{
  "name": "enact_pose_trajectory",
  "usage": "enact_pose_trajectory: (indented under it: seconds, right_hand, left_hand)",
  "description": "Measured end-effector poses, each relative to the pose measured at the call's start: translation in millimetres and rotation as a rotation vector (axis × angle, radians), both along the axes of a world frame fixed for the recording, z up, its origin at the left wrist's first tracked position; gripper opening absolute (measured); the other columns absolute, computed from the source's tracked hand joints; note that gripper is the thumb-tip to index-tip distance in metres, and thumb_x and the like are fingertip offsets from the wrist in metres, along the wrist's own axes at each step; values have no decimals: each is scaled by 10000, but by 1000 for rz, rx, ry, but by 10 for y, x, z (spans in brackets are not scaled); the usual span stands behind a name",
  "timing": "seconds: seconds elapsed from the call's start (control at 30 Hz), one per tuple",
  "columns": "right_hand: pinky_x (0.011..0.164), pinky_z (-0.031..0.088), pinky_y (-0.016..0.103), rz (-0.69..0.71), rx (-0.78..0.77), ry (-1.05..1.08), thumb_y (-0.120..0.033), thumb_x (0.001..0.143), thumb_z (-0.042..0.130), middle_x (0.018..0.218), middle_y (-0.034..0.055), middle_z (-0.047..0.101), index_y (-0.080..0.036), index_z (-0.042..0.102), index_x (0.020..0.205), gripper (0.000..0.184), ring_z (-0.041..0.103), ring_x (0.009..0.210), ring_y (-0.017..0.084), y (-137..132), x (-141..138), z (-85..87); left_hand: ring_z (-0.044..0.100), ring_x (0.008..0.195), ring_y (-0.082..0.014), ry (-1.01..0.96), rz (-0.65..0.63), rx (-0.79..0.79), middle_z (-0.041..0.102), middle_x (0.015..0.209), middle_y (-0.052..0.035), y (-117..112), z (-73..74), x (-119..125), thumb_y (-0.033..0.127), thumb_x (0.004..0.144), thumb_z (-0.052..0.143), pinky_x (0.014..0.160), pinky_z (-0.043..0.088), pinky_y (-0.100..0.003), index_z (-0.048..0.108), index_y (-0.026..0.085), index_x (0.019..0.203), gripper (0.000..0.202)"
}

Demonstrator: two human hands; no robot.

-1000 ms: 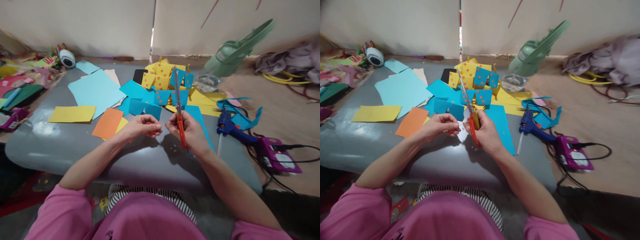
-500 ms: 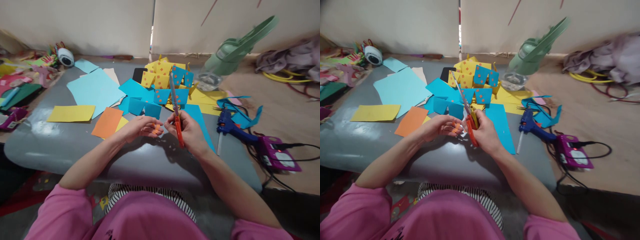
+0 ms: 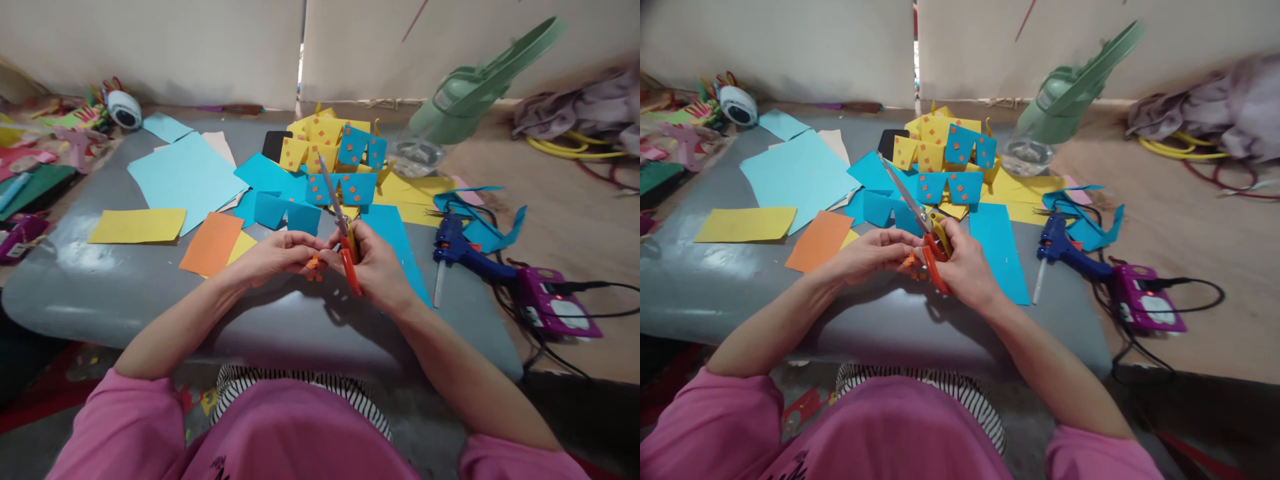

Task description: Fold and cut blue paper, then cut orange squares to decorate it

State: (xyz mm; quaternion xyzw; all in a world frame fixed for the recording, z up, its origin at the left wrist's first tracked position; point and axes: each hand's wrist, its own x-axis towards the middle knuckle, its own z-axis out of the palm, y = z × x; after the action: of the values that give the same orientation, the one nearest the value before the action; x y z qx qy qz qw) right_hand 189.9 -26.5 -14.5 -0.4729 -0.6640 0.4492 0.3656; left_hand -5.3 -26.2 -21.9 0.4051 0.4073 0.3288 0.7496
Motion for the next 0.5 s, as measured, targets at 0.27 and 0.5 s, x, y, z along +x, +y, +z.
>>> enact_pose_trajectory:
  seconds: [0.27, 0.5]
  right_hand:
    - [599, 416, 301, 17, 0, -56, -529, 709, 814, 798, -4, 620, -229, 570, 866, 418, 535, 693, 156, -7, -18, 40]
    - [606, 424, 303, 25, 16, -41, -510, 728, 799, 803, -6, 610, -233, 557, 873, 396, 532, 700, 158, 25, -19, -11]
  left_hand:
    - [697, 810, -122, -40, 79, 40, 748, 982, -67, -9, -1, 35, 225, 804, 784, 822, 549, -299, 687, 151, 998, 229]
    - [704, 808, -128, -19, 87, 111, 746, 935, -52, -19, -27, 68, 168, 795, 755, 791, 545, -280, 669, 153, 1030, 251]
